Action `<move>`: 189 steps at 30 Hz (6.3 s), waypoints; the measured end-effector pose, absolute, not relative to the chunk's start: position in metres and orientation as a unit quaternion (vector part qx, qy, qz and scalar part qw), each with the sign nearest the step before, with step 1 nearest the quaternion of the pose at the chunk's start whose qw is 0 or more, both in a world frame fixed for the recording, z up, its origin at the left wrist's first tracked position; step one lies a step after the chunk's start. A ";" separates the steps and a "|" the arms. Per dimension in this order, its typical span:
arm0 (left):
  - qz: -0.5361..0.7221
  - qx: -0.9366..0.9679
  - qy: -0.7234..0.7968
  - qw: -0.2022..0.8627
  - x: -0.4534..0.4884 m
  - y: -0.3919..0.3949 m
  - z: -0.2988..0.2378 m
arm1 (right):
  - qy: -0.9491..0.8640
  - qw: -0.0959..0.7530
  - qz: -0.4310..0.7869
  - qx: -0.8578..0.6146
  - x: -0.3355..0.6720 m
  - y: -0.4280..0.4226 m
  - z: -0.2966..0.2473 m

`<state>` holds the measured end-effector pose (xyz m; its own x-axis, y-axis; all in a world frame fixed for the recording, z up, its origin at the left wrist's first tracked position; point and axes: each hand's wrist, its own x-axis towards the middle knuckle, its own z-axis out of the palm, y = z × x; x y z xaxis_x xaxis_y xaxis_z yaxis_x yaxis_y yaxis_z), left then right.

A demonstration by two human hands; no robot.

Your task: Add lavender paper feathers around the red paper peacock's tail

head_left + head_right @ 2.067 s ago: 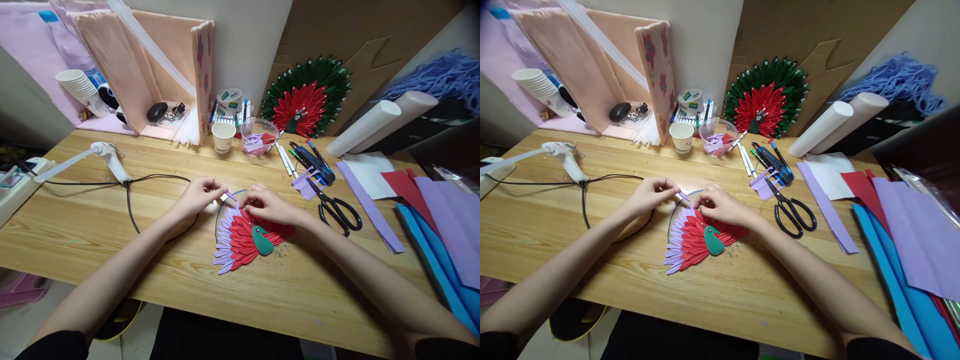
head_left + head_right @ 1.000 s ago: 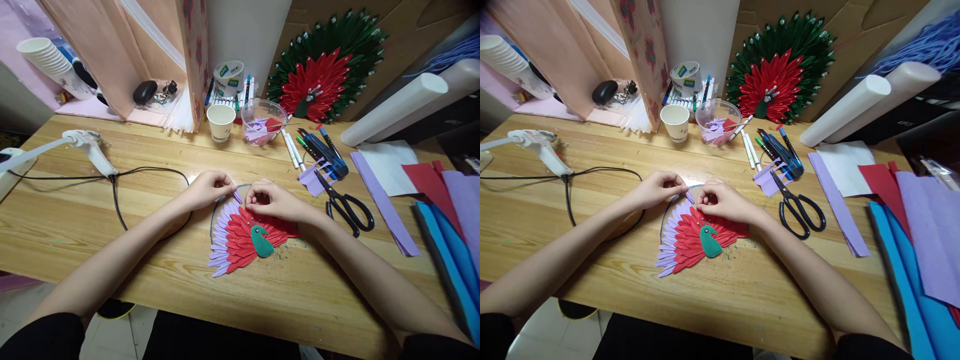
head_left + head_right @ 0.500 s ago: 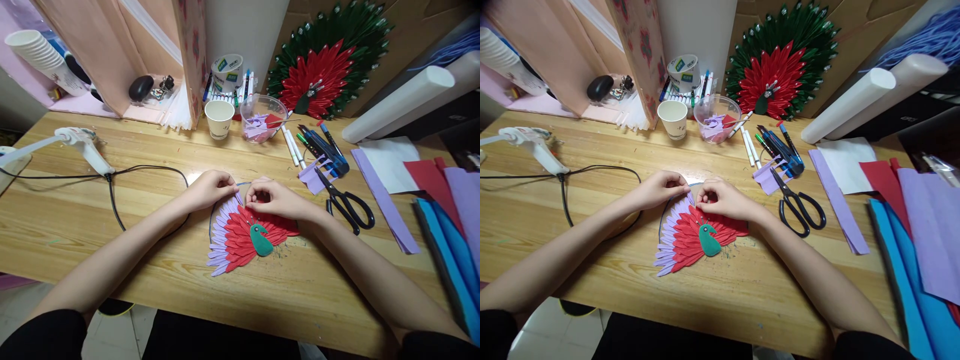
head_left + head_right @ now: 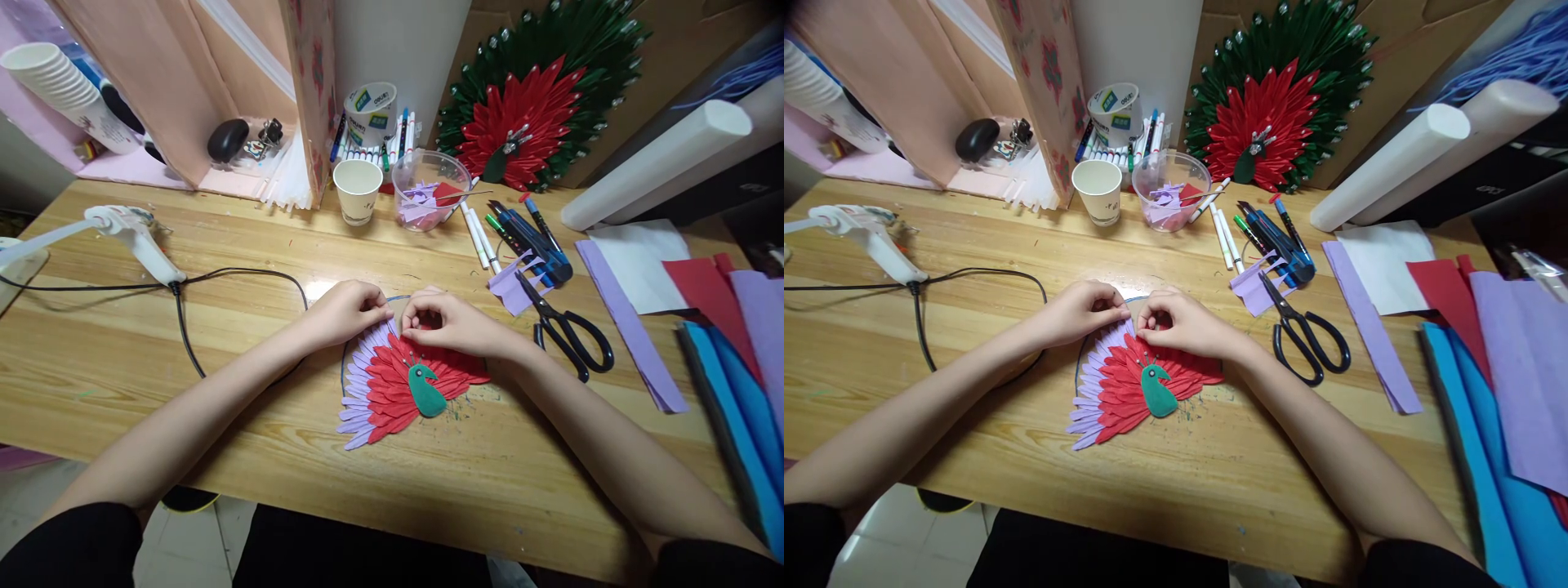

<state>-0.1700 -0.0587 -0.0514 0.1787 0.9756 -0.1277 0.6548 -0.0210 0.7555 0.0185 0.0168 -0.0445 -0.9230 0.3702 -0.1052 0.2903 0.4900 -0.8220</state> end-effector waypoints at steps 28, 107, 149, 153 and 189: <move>0.186 0.651 0.636 0.369 -0.162 -0.060 -0.041 | -0.857 0.036 0.474 -0.197 0.018 0.016 -0.044; 0.242 0.620 0.659 0.351 -0.152 -0.093 -0.047 | -0.893 0.073 0.412 -0.162 0.017 0.015 -0.048; 0.170 0.813 0.488 0.268 -0.182 -0.052 -0.039 | -0.834 0.100 0.489 -0.234 0.018 0.017 -0.054; 0.121 0.846 0.454 0.252 -0.180 -0.044 -0.034 | -0.830 0.099 0.493 -0.240 0.017 0.017 -0.053; 0.026 0.951 0.307 0.020 -0.175 -0.035 -0.028 | -0.830 0.117 0.494 -0.232 0.016 0.017 -0.055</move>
